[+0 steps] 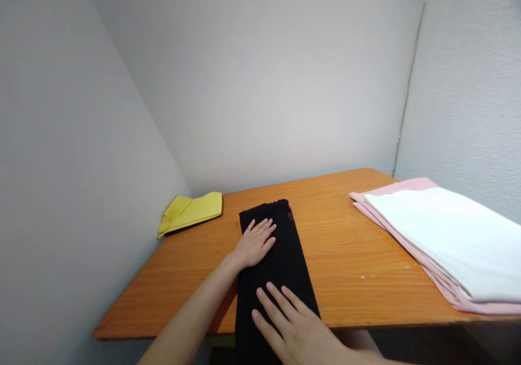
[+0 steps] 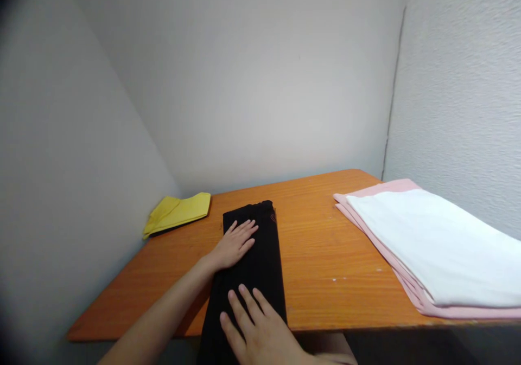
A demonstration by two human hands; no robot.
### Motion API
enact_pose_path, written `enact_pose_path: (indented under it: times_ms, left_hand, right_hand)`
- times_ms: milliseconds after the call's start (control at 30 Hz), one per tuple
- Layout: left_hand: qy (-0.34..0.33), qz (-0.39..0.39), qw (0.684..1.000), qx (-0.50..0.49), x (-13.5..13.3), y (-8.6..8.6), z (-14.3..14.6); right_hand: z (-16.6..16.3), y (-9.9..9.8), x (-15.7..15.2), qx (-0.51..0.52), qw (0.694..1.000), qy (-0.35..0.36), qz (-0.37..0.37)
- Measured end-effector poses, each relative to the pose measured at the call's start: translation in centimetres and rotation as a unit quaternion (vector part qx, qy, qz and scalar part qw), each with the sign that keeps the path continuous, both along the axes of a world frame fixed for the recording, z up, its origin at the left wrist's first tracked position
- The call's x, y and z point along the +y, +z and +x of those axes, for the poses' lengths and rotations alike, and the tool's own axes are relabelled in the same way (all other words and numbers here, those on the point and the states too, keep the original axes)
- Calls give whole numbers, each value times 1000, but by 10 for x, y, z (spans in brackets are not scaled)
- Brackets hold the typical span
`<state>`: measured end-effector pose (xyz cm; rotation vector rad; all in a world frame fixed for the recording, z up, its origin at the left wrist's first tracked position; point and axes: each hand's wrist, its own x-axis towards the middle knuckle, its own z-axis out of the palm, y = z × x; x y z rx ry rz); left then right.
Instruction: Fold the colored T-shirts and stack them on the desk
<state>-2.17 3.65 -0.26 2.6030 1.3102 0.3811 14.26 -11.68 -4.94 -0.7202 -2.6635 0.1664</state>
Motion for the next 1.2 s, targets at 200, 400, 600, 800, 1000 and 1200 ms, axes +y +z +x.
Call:
enact_pose_path:
  times_ms: [200,400,600,800,1000,1200]
  left_hand:
    - [-45,8,999,-4,-22,21,-27]
    - [-151,-69,983,81,-99,39,-79]
    - [-102,34,982,153,-148,-3,-76]
    - [-98,76,988,-91,-170,-16,-77]
    - [172,-46,959,-219,-143,13,-56]
    - [303,-18,951,-60,-107,9,-63]
  right_hand:
    - [39,12,-10,-62,994,-17,92]
    - [85,3,-8,-71,970,-62,223]
    - [87,9,-9,-40,967,-1,251]
    - [82,36,-25,133,990,-42,14]
    - [69,79,34,156,952,-243,-100]
    - [59,57,79,-61,902,-425,-35]
